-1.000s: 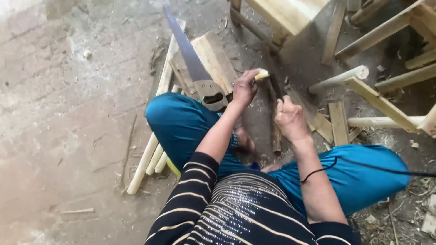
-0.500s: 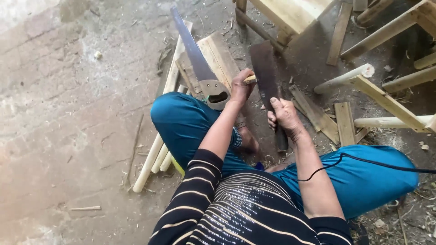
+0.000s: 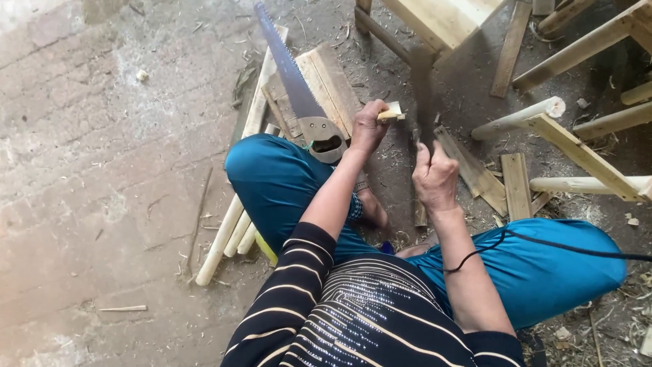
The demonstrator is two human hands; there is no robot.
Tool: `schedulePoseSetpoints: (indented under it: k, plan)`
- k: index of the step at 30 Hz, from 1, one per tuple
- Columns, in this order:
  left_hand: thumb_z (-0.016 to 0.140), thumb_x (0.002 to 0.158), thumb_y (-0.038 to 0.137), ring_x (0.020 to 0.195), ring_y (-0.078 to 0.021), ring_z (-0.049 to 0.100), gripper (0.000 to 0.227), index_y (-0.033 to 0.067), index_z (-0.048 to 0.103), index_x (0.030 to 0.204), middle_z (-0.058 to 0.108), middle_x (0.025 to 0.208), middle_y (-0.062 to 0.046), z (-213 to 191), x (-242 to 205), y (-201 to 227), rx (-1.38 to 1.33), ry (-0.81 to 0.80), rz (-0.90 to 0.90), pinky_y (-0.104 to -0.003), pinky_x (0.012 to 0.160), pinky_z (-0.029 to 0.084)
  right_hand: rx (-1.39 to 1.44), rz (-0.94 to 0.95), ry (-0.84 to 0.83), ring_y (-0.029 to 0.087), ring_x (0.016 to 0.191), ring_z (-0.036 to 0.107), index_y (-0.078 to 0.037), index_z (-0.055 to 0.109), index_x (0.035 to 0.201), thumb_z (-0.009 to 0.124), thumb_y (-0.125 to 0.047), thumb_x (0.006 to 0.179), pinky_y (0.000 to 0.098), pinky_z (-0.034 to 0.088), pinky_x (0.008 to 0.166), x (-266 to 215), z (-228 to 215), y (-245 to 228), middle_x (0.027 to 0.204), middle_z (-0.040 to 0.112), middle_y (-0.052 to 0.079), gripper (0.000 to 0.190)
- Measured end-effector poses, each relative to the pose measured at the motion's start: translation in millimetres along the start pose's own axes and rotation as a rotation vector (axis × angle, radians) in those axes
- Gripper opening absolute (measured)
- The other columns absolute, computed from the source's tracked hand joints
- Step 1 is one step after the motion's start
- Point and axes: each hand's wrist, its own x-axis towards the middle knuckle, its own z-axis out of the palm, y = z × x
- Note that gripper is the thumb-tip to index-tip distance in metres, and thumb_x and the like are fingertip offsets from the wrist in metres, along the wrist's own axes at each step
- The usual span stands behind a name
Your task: Sawing wooden pieces to size and assembling them into a furniture frame using a hand saw and hammer.
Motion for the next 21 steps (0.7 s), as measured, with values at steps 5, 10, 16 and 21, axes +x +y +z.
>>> schedulePoseSetpoints:
  k: [5,10,16,21]
  plan:
    - [0.068,0.083,0.010,0.086,-0.0297,0.071,0.016,0.0199,0.067,0.096,0.067,0.085,-0.011,-13,-4,57,-0.260,-0.189,-0.060,-0.044,0.085,0.054,0.197,-0.013,0.123,0.043,0.071,0.071,-0.004,0.070,0.105,0.068,-0.019,0.108,0.0498,0.052,0.057,14,-3,5,0.070,0.066,0.024,0.015]
    - [0.070,0.094,0.023,0.086,-0.0040,0.063,0.013,0.0231,0.076,0.106,0.073,0.086,0.005,-29,1,89,-0.564,-0.441,-0.202,-0.030,0.086,0.056,0.370,0.080,0.171,0.017,0.051,0.060,-0.010,0.063,0.086,0.059,-0.020,0.115,0.0291,0.050,0.051,23,-19,8,0.056,0.058,0.006,0.032]
    - [0.063,0.106,0.042,0.097,-0.0086,0.059,0.026,0.0250,0.073,0.123,0.072,0.098,0.001,-14,-15,107,-0.804,-0.548,-0.320,-0.032,0.095,0.049,0.566,0.072,0.237,0.016,0.043,0.058,-0.006,0.061,0.074,0.060,-0.025,0.117,0.0254,0.047,0.044,37,-39,28,0.051,0.055,0.007,0.047]
    - [0.062,0.107,0.038,0.096,-0.0046,0.055,0.022,0.0252,0.075,0.119,0.068,0.096,0.008,-16,-34,138,-0.841,-0.522,-0.365,-0.025,0.095,0.045,0.662,0.027,0.238,0.019,0.044,0.059,0.003,0.073,0.106,0.063,-0.025,0.112,0.0290,0.051,0.044,45,-44,30,0.051,0.050,0.008,0.030]
